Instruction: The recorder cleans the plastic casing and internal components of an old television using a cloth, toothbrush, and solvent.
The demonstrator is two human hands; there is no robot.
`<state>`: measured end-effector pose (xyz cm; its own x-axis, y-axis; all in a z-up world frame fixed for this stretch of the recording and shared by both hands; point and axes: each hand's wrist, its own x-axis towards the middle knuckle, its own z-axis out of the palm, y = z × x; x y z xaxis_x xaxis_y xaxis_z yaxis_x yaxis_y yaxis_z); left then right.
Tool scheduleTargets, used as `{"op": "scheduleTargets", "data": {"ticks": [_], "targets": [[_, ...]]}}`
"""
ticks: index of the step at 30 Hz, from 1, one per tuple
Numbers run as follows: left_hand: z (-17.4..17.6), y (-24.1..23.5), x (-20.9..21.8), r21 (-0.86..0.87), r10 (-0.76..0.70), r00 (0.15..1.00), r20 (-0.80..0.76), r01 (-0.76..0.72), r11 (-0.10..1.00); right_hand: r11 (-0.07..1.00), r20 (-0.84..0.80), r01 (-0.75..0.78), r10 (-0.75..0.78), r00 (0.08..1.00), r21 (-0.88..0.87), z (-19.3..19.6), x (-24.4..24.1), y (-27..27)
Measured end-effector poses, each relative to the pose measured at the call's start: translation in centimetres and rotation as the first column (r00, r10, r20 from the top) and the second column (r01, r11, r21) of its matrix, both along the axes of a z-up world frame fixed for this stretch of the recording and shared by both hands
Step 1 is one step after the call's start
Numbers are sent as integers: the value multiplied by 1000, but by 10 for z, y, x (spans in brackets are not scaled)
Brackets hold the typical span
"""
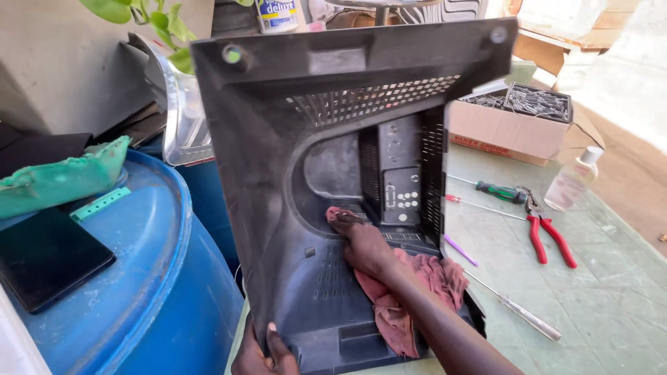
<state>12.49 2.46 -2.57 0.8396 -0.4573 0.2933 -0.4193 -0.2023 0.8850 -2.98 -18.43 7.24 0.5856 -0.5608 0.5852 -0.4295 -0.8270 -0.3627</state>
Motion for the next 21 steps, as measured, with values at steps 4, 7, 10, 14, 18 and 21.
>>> {"op": "scheduleTargets", "data": {"ticks": [4, 7, 10, 14, 18, 21], "targets": [[-73, -29, 32, -390, -39, 980, 196, 114, 914, 992, -107, -29, 16, 994, -121, 16, -6, 36], [60, 0, 13, 55, -129, 991, 17, 128, 990, 999, -208, 45, -38, 977, 29, 40, -25, 66], [97, 9, -9, -154, -131, 989, 74, 141, 978, 977, -304, 210, -191, 933, 32, 22, -26, 36], [75, 6, 7, -9, -226, 967, 116, 228, 974, 964, -231, 226, -190, 954, 141, 16, 6, -20], [41, -9, 26, -110, -217, 928, 302, 259, 960, 963, -247, 265, -246, 937, 44, -46, 41, -108], [39, -8, 17, -110, -144, 953, 266, 178, 978, 958, -205, 233, -265, 942, -167, -56, 34, -85]]}}
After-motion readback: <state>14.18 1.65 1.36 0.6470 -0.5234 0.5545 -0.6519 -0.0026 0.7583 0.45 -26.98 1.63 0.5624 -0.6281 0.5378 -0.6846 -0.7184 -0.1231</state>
